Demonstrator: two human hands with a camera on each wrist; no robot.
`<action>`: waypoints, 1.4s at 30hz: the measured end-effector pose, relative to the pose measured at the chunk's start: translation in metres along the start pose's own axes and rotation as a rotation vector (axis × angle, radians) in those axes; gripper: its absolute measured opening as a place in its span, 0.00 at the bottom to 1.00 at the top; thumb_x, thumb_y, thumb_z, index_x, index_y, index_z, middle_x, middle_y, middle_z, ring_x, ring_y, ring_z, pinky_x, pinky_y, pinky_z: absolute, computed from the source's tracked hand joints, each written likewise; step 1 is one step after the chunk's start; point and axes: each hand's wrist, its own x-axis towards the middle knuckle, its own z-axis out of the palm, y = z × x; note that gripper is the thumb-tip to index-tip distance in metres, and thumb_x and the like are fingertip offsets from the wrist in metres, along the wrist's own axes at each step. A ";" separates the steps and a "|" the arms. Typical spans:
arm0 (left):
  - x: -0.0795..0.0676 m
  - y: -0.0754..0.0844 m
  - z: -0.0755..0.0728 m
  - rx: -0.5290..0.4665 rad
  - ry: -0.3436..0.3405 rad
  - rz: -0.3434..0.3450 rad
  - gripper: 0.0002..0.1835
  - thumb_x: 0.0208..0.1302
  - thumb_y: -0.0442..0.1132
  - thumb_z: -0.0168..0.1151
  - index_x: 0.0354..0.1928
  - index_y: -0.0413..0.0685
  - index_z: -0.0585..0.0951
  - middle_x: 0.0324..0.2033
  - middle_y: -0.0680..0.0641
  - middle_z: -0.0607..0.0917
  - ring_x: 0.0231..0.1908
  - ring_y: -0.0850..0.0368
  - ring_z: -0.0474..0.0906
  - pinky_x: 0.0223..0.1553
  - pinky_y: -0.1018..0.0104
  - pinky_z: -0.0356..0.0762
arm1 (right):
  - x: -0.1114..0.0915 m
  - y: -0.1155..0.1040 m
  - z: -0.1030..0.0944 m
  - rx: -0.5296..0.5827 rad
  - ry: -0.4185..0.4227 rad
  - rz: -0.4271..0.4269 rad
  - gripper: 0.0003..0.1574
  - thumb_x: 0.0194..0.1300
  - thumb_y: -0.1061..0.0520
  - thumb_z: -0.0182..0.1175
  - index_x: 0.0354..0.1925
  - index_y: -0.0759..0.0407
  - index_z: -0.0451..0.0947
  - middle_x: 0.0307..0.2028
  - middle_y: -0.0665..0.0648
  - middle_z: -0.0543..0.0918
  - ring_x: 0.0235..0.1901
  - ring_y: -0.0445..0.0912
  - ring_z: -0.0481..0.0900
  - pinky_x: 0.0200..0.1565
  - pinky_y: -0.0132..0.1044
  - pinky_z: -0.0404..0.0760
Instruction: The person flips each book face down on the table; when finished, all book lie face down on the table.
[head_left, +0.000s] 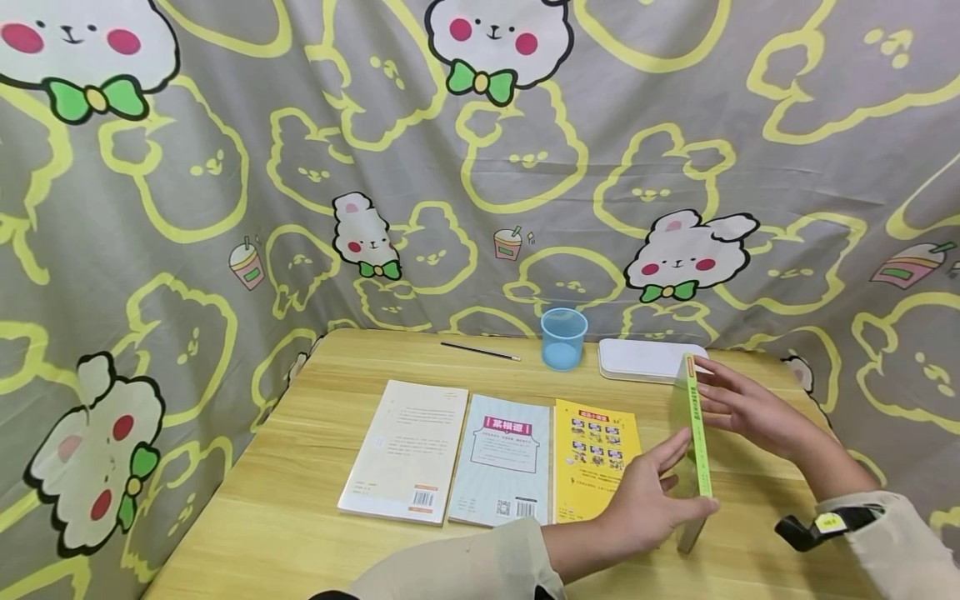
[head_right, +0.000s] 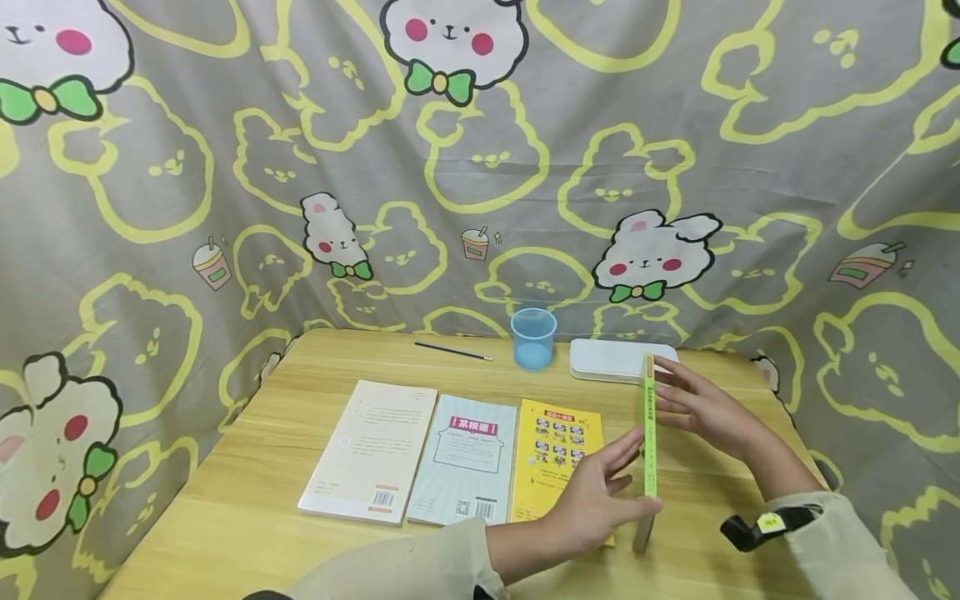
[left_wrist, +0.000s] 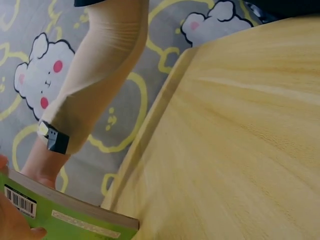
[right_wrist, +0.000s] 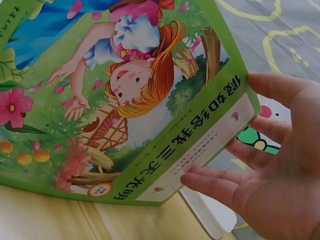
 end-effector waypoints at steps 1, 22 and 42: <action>0.000 0.000 0.000 0.007 0.000 0.005 0.44 0.61 0.29 0.73 0.78 0.49 0.65 0.74 0.57 0.68 0.70 0.70 0.64 0.63 0.71 0.74 | 0.000 0.001 0.000 0.017 -0.006 -0.004 0.42 0.85 0.57 0.40 0.82 0.63 0.30 0.72 0.57 0.62 0.59 0.41 0.81 0.55 0.36 0.84; 0.003 -0.013 0.003 0.242 -0.040 0.088 0.44 0.64 0.42 0.74 0.79 0.54 0.64 0.76 0.55 0.65 0.70 0.65 0.64 0.59 0.73 0.75 | -0.006 0.002 0.001 0.025 0.031 -0.044 0.44 0.83 0.62 0.43 0.84 0.41 0.35 0.70 0.71 0.45 0.55 0.38 0.82 0.51 0.42 0.87; 0.018 -0.056 -0.004 0.449 -0.210 -0.034 0.65 0.51 0.44 0.84 0.81 0.79 0.47 0.81 0.54 0.50 0.77 0.55 0.55 0.67 0.60 0.68 | -0.013 0.007 -0.008 0.058 0.006 -0.063 0.44 0.84 0.62 0.40 0.84 0.40 0.32 0.73 0.79 0.35 0.57 0.39 0.82 0.53 0.38 0.85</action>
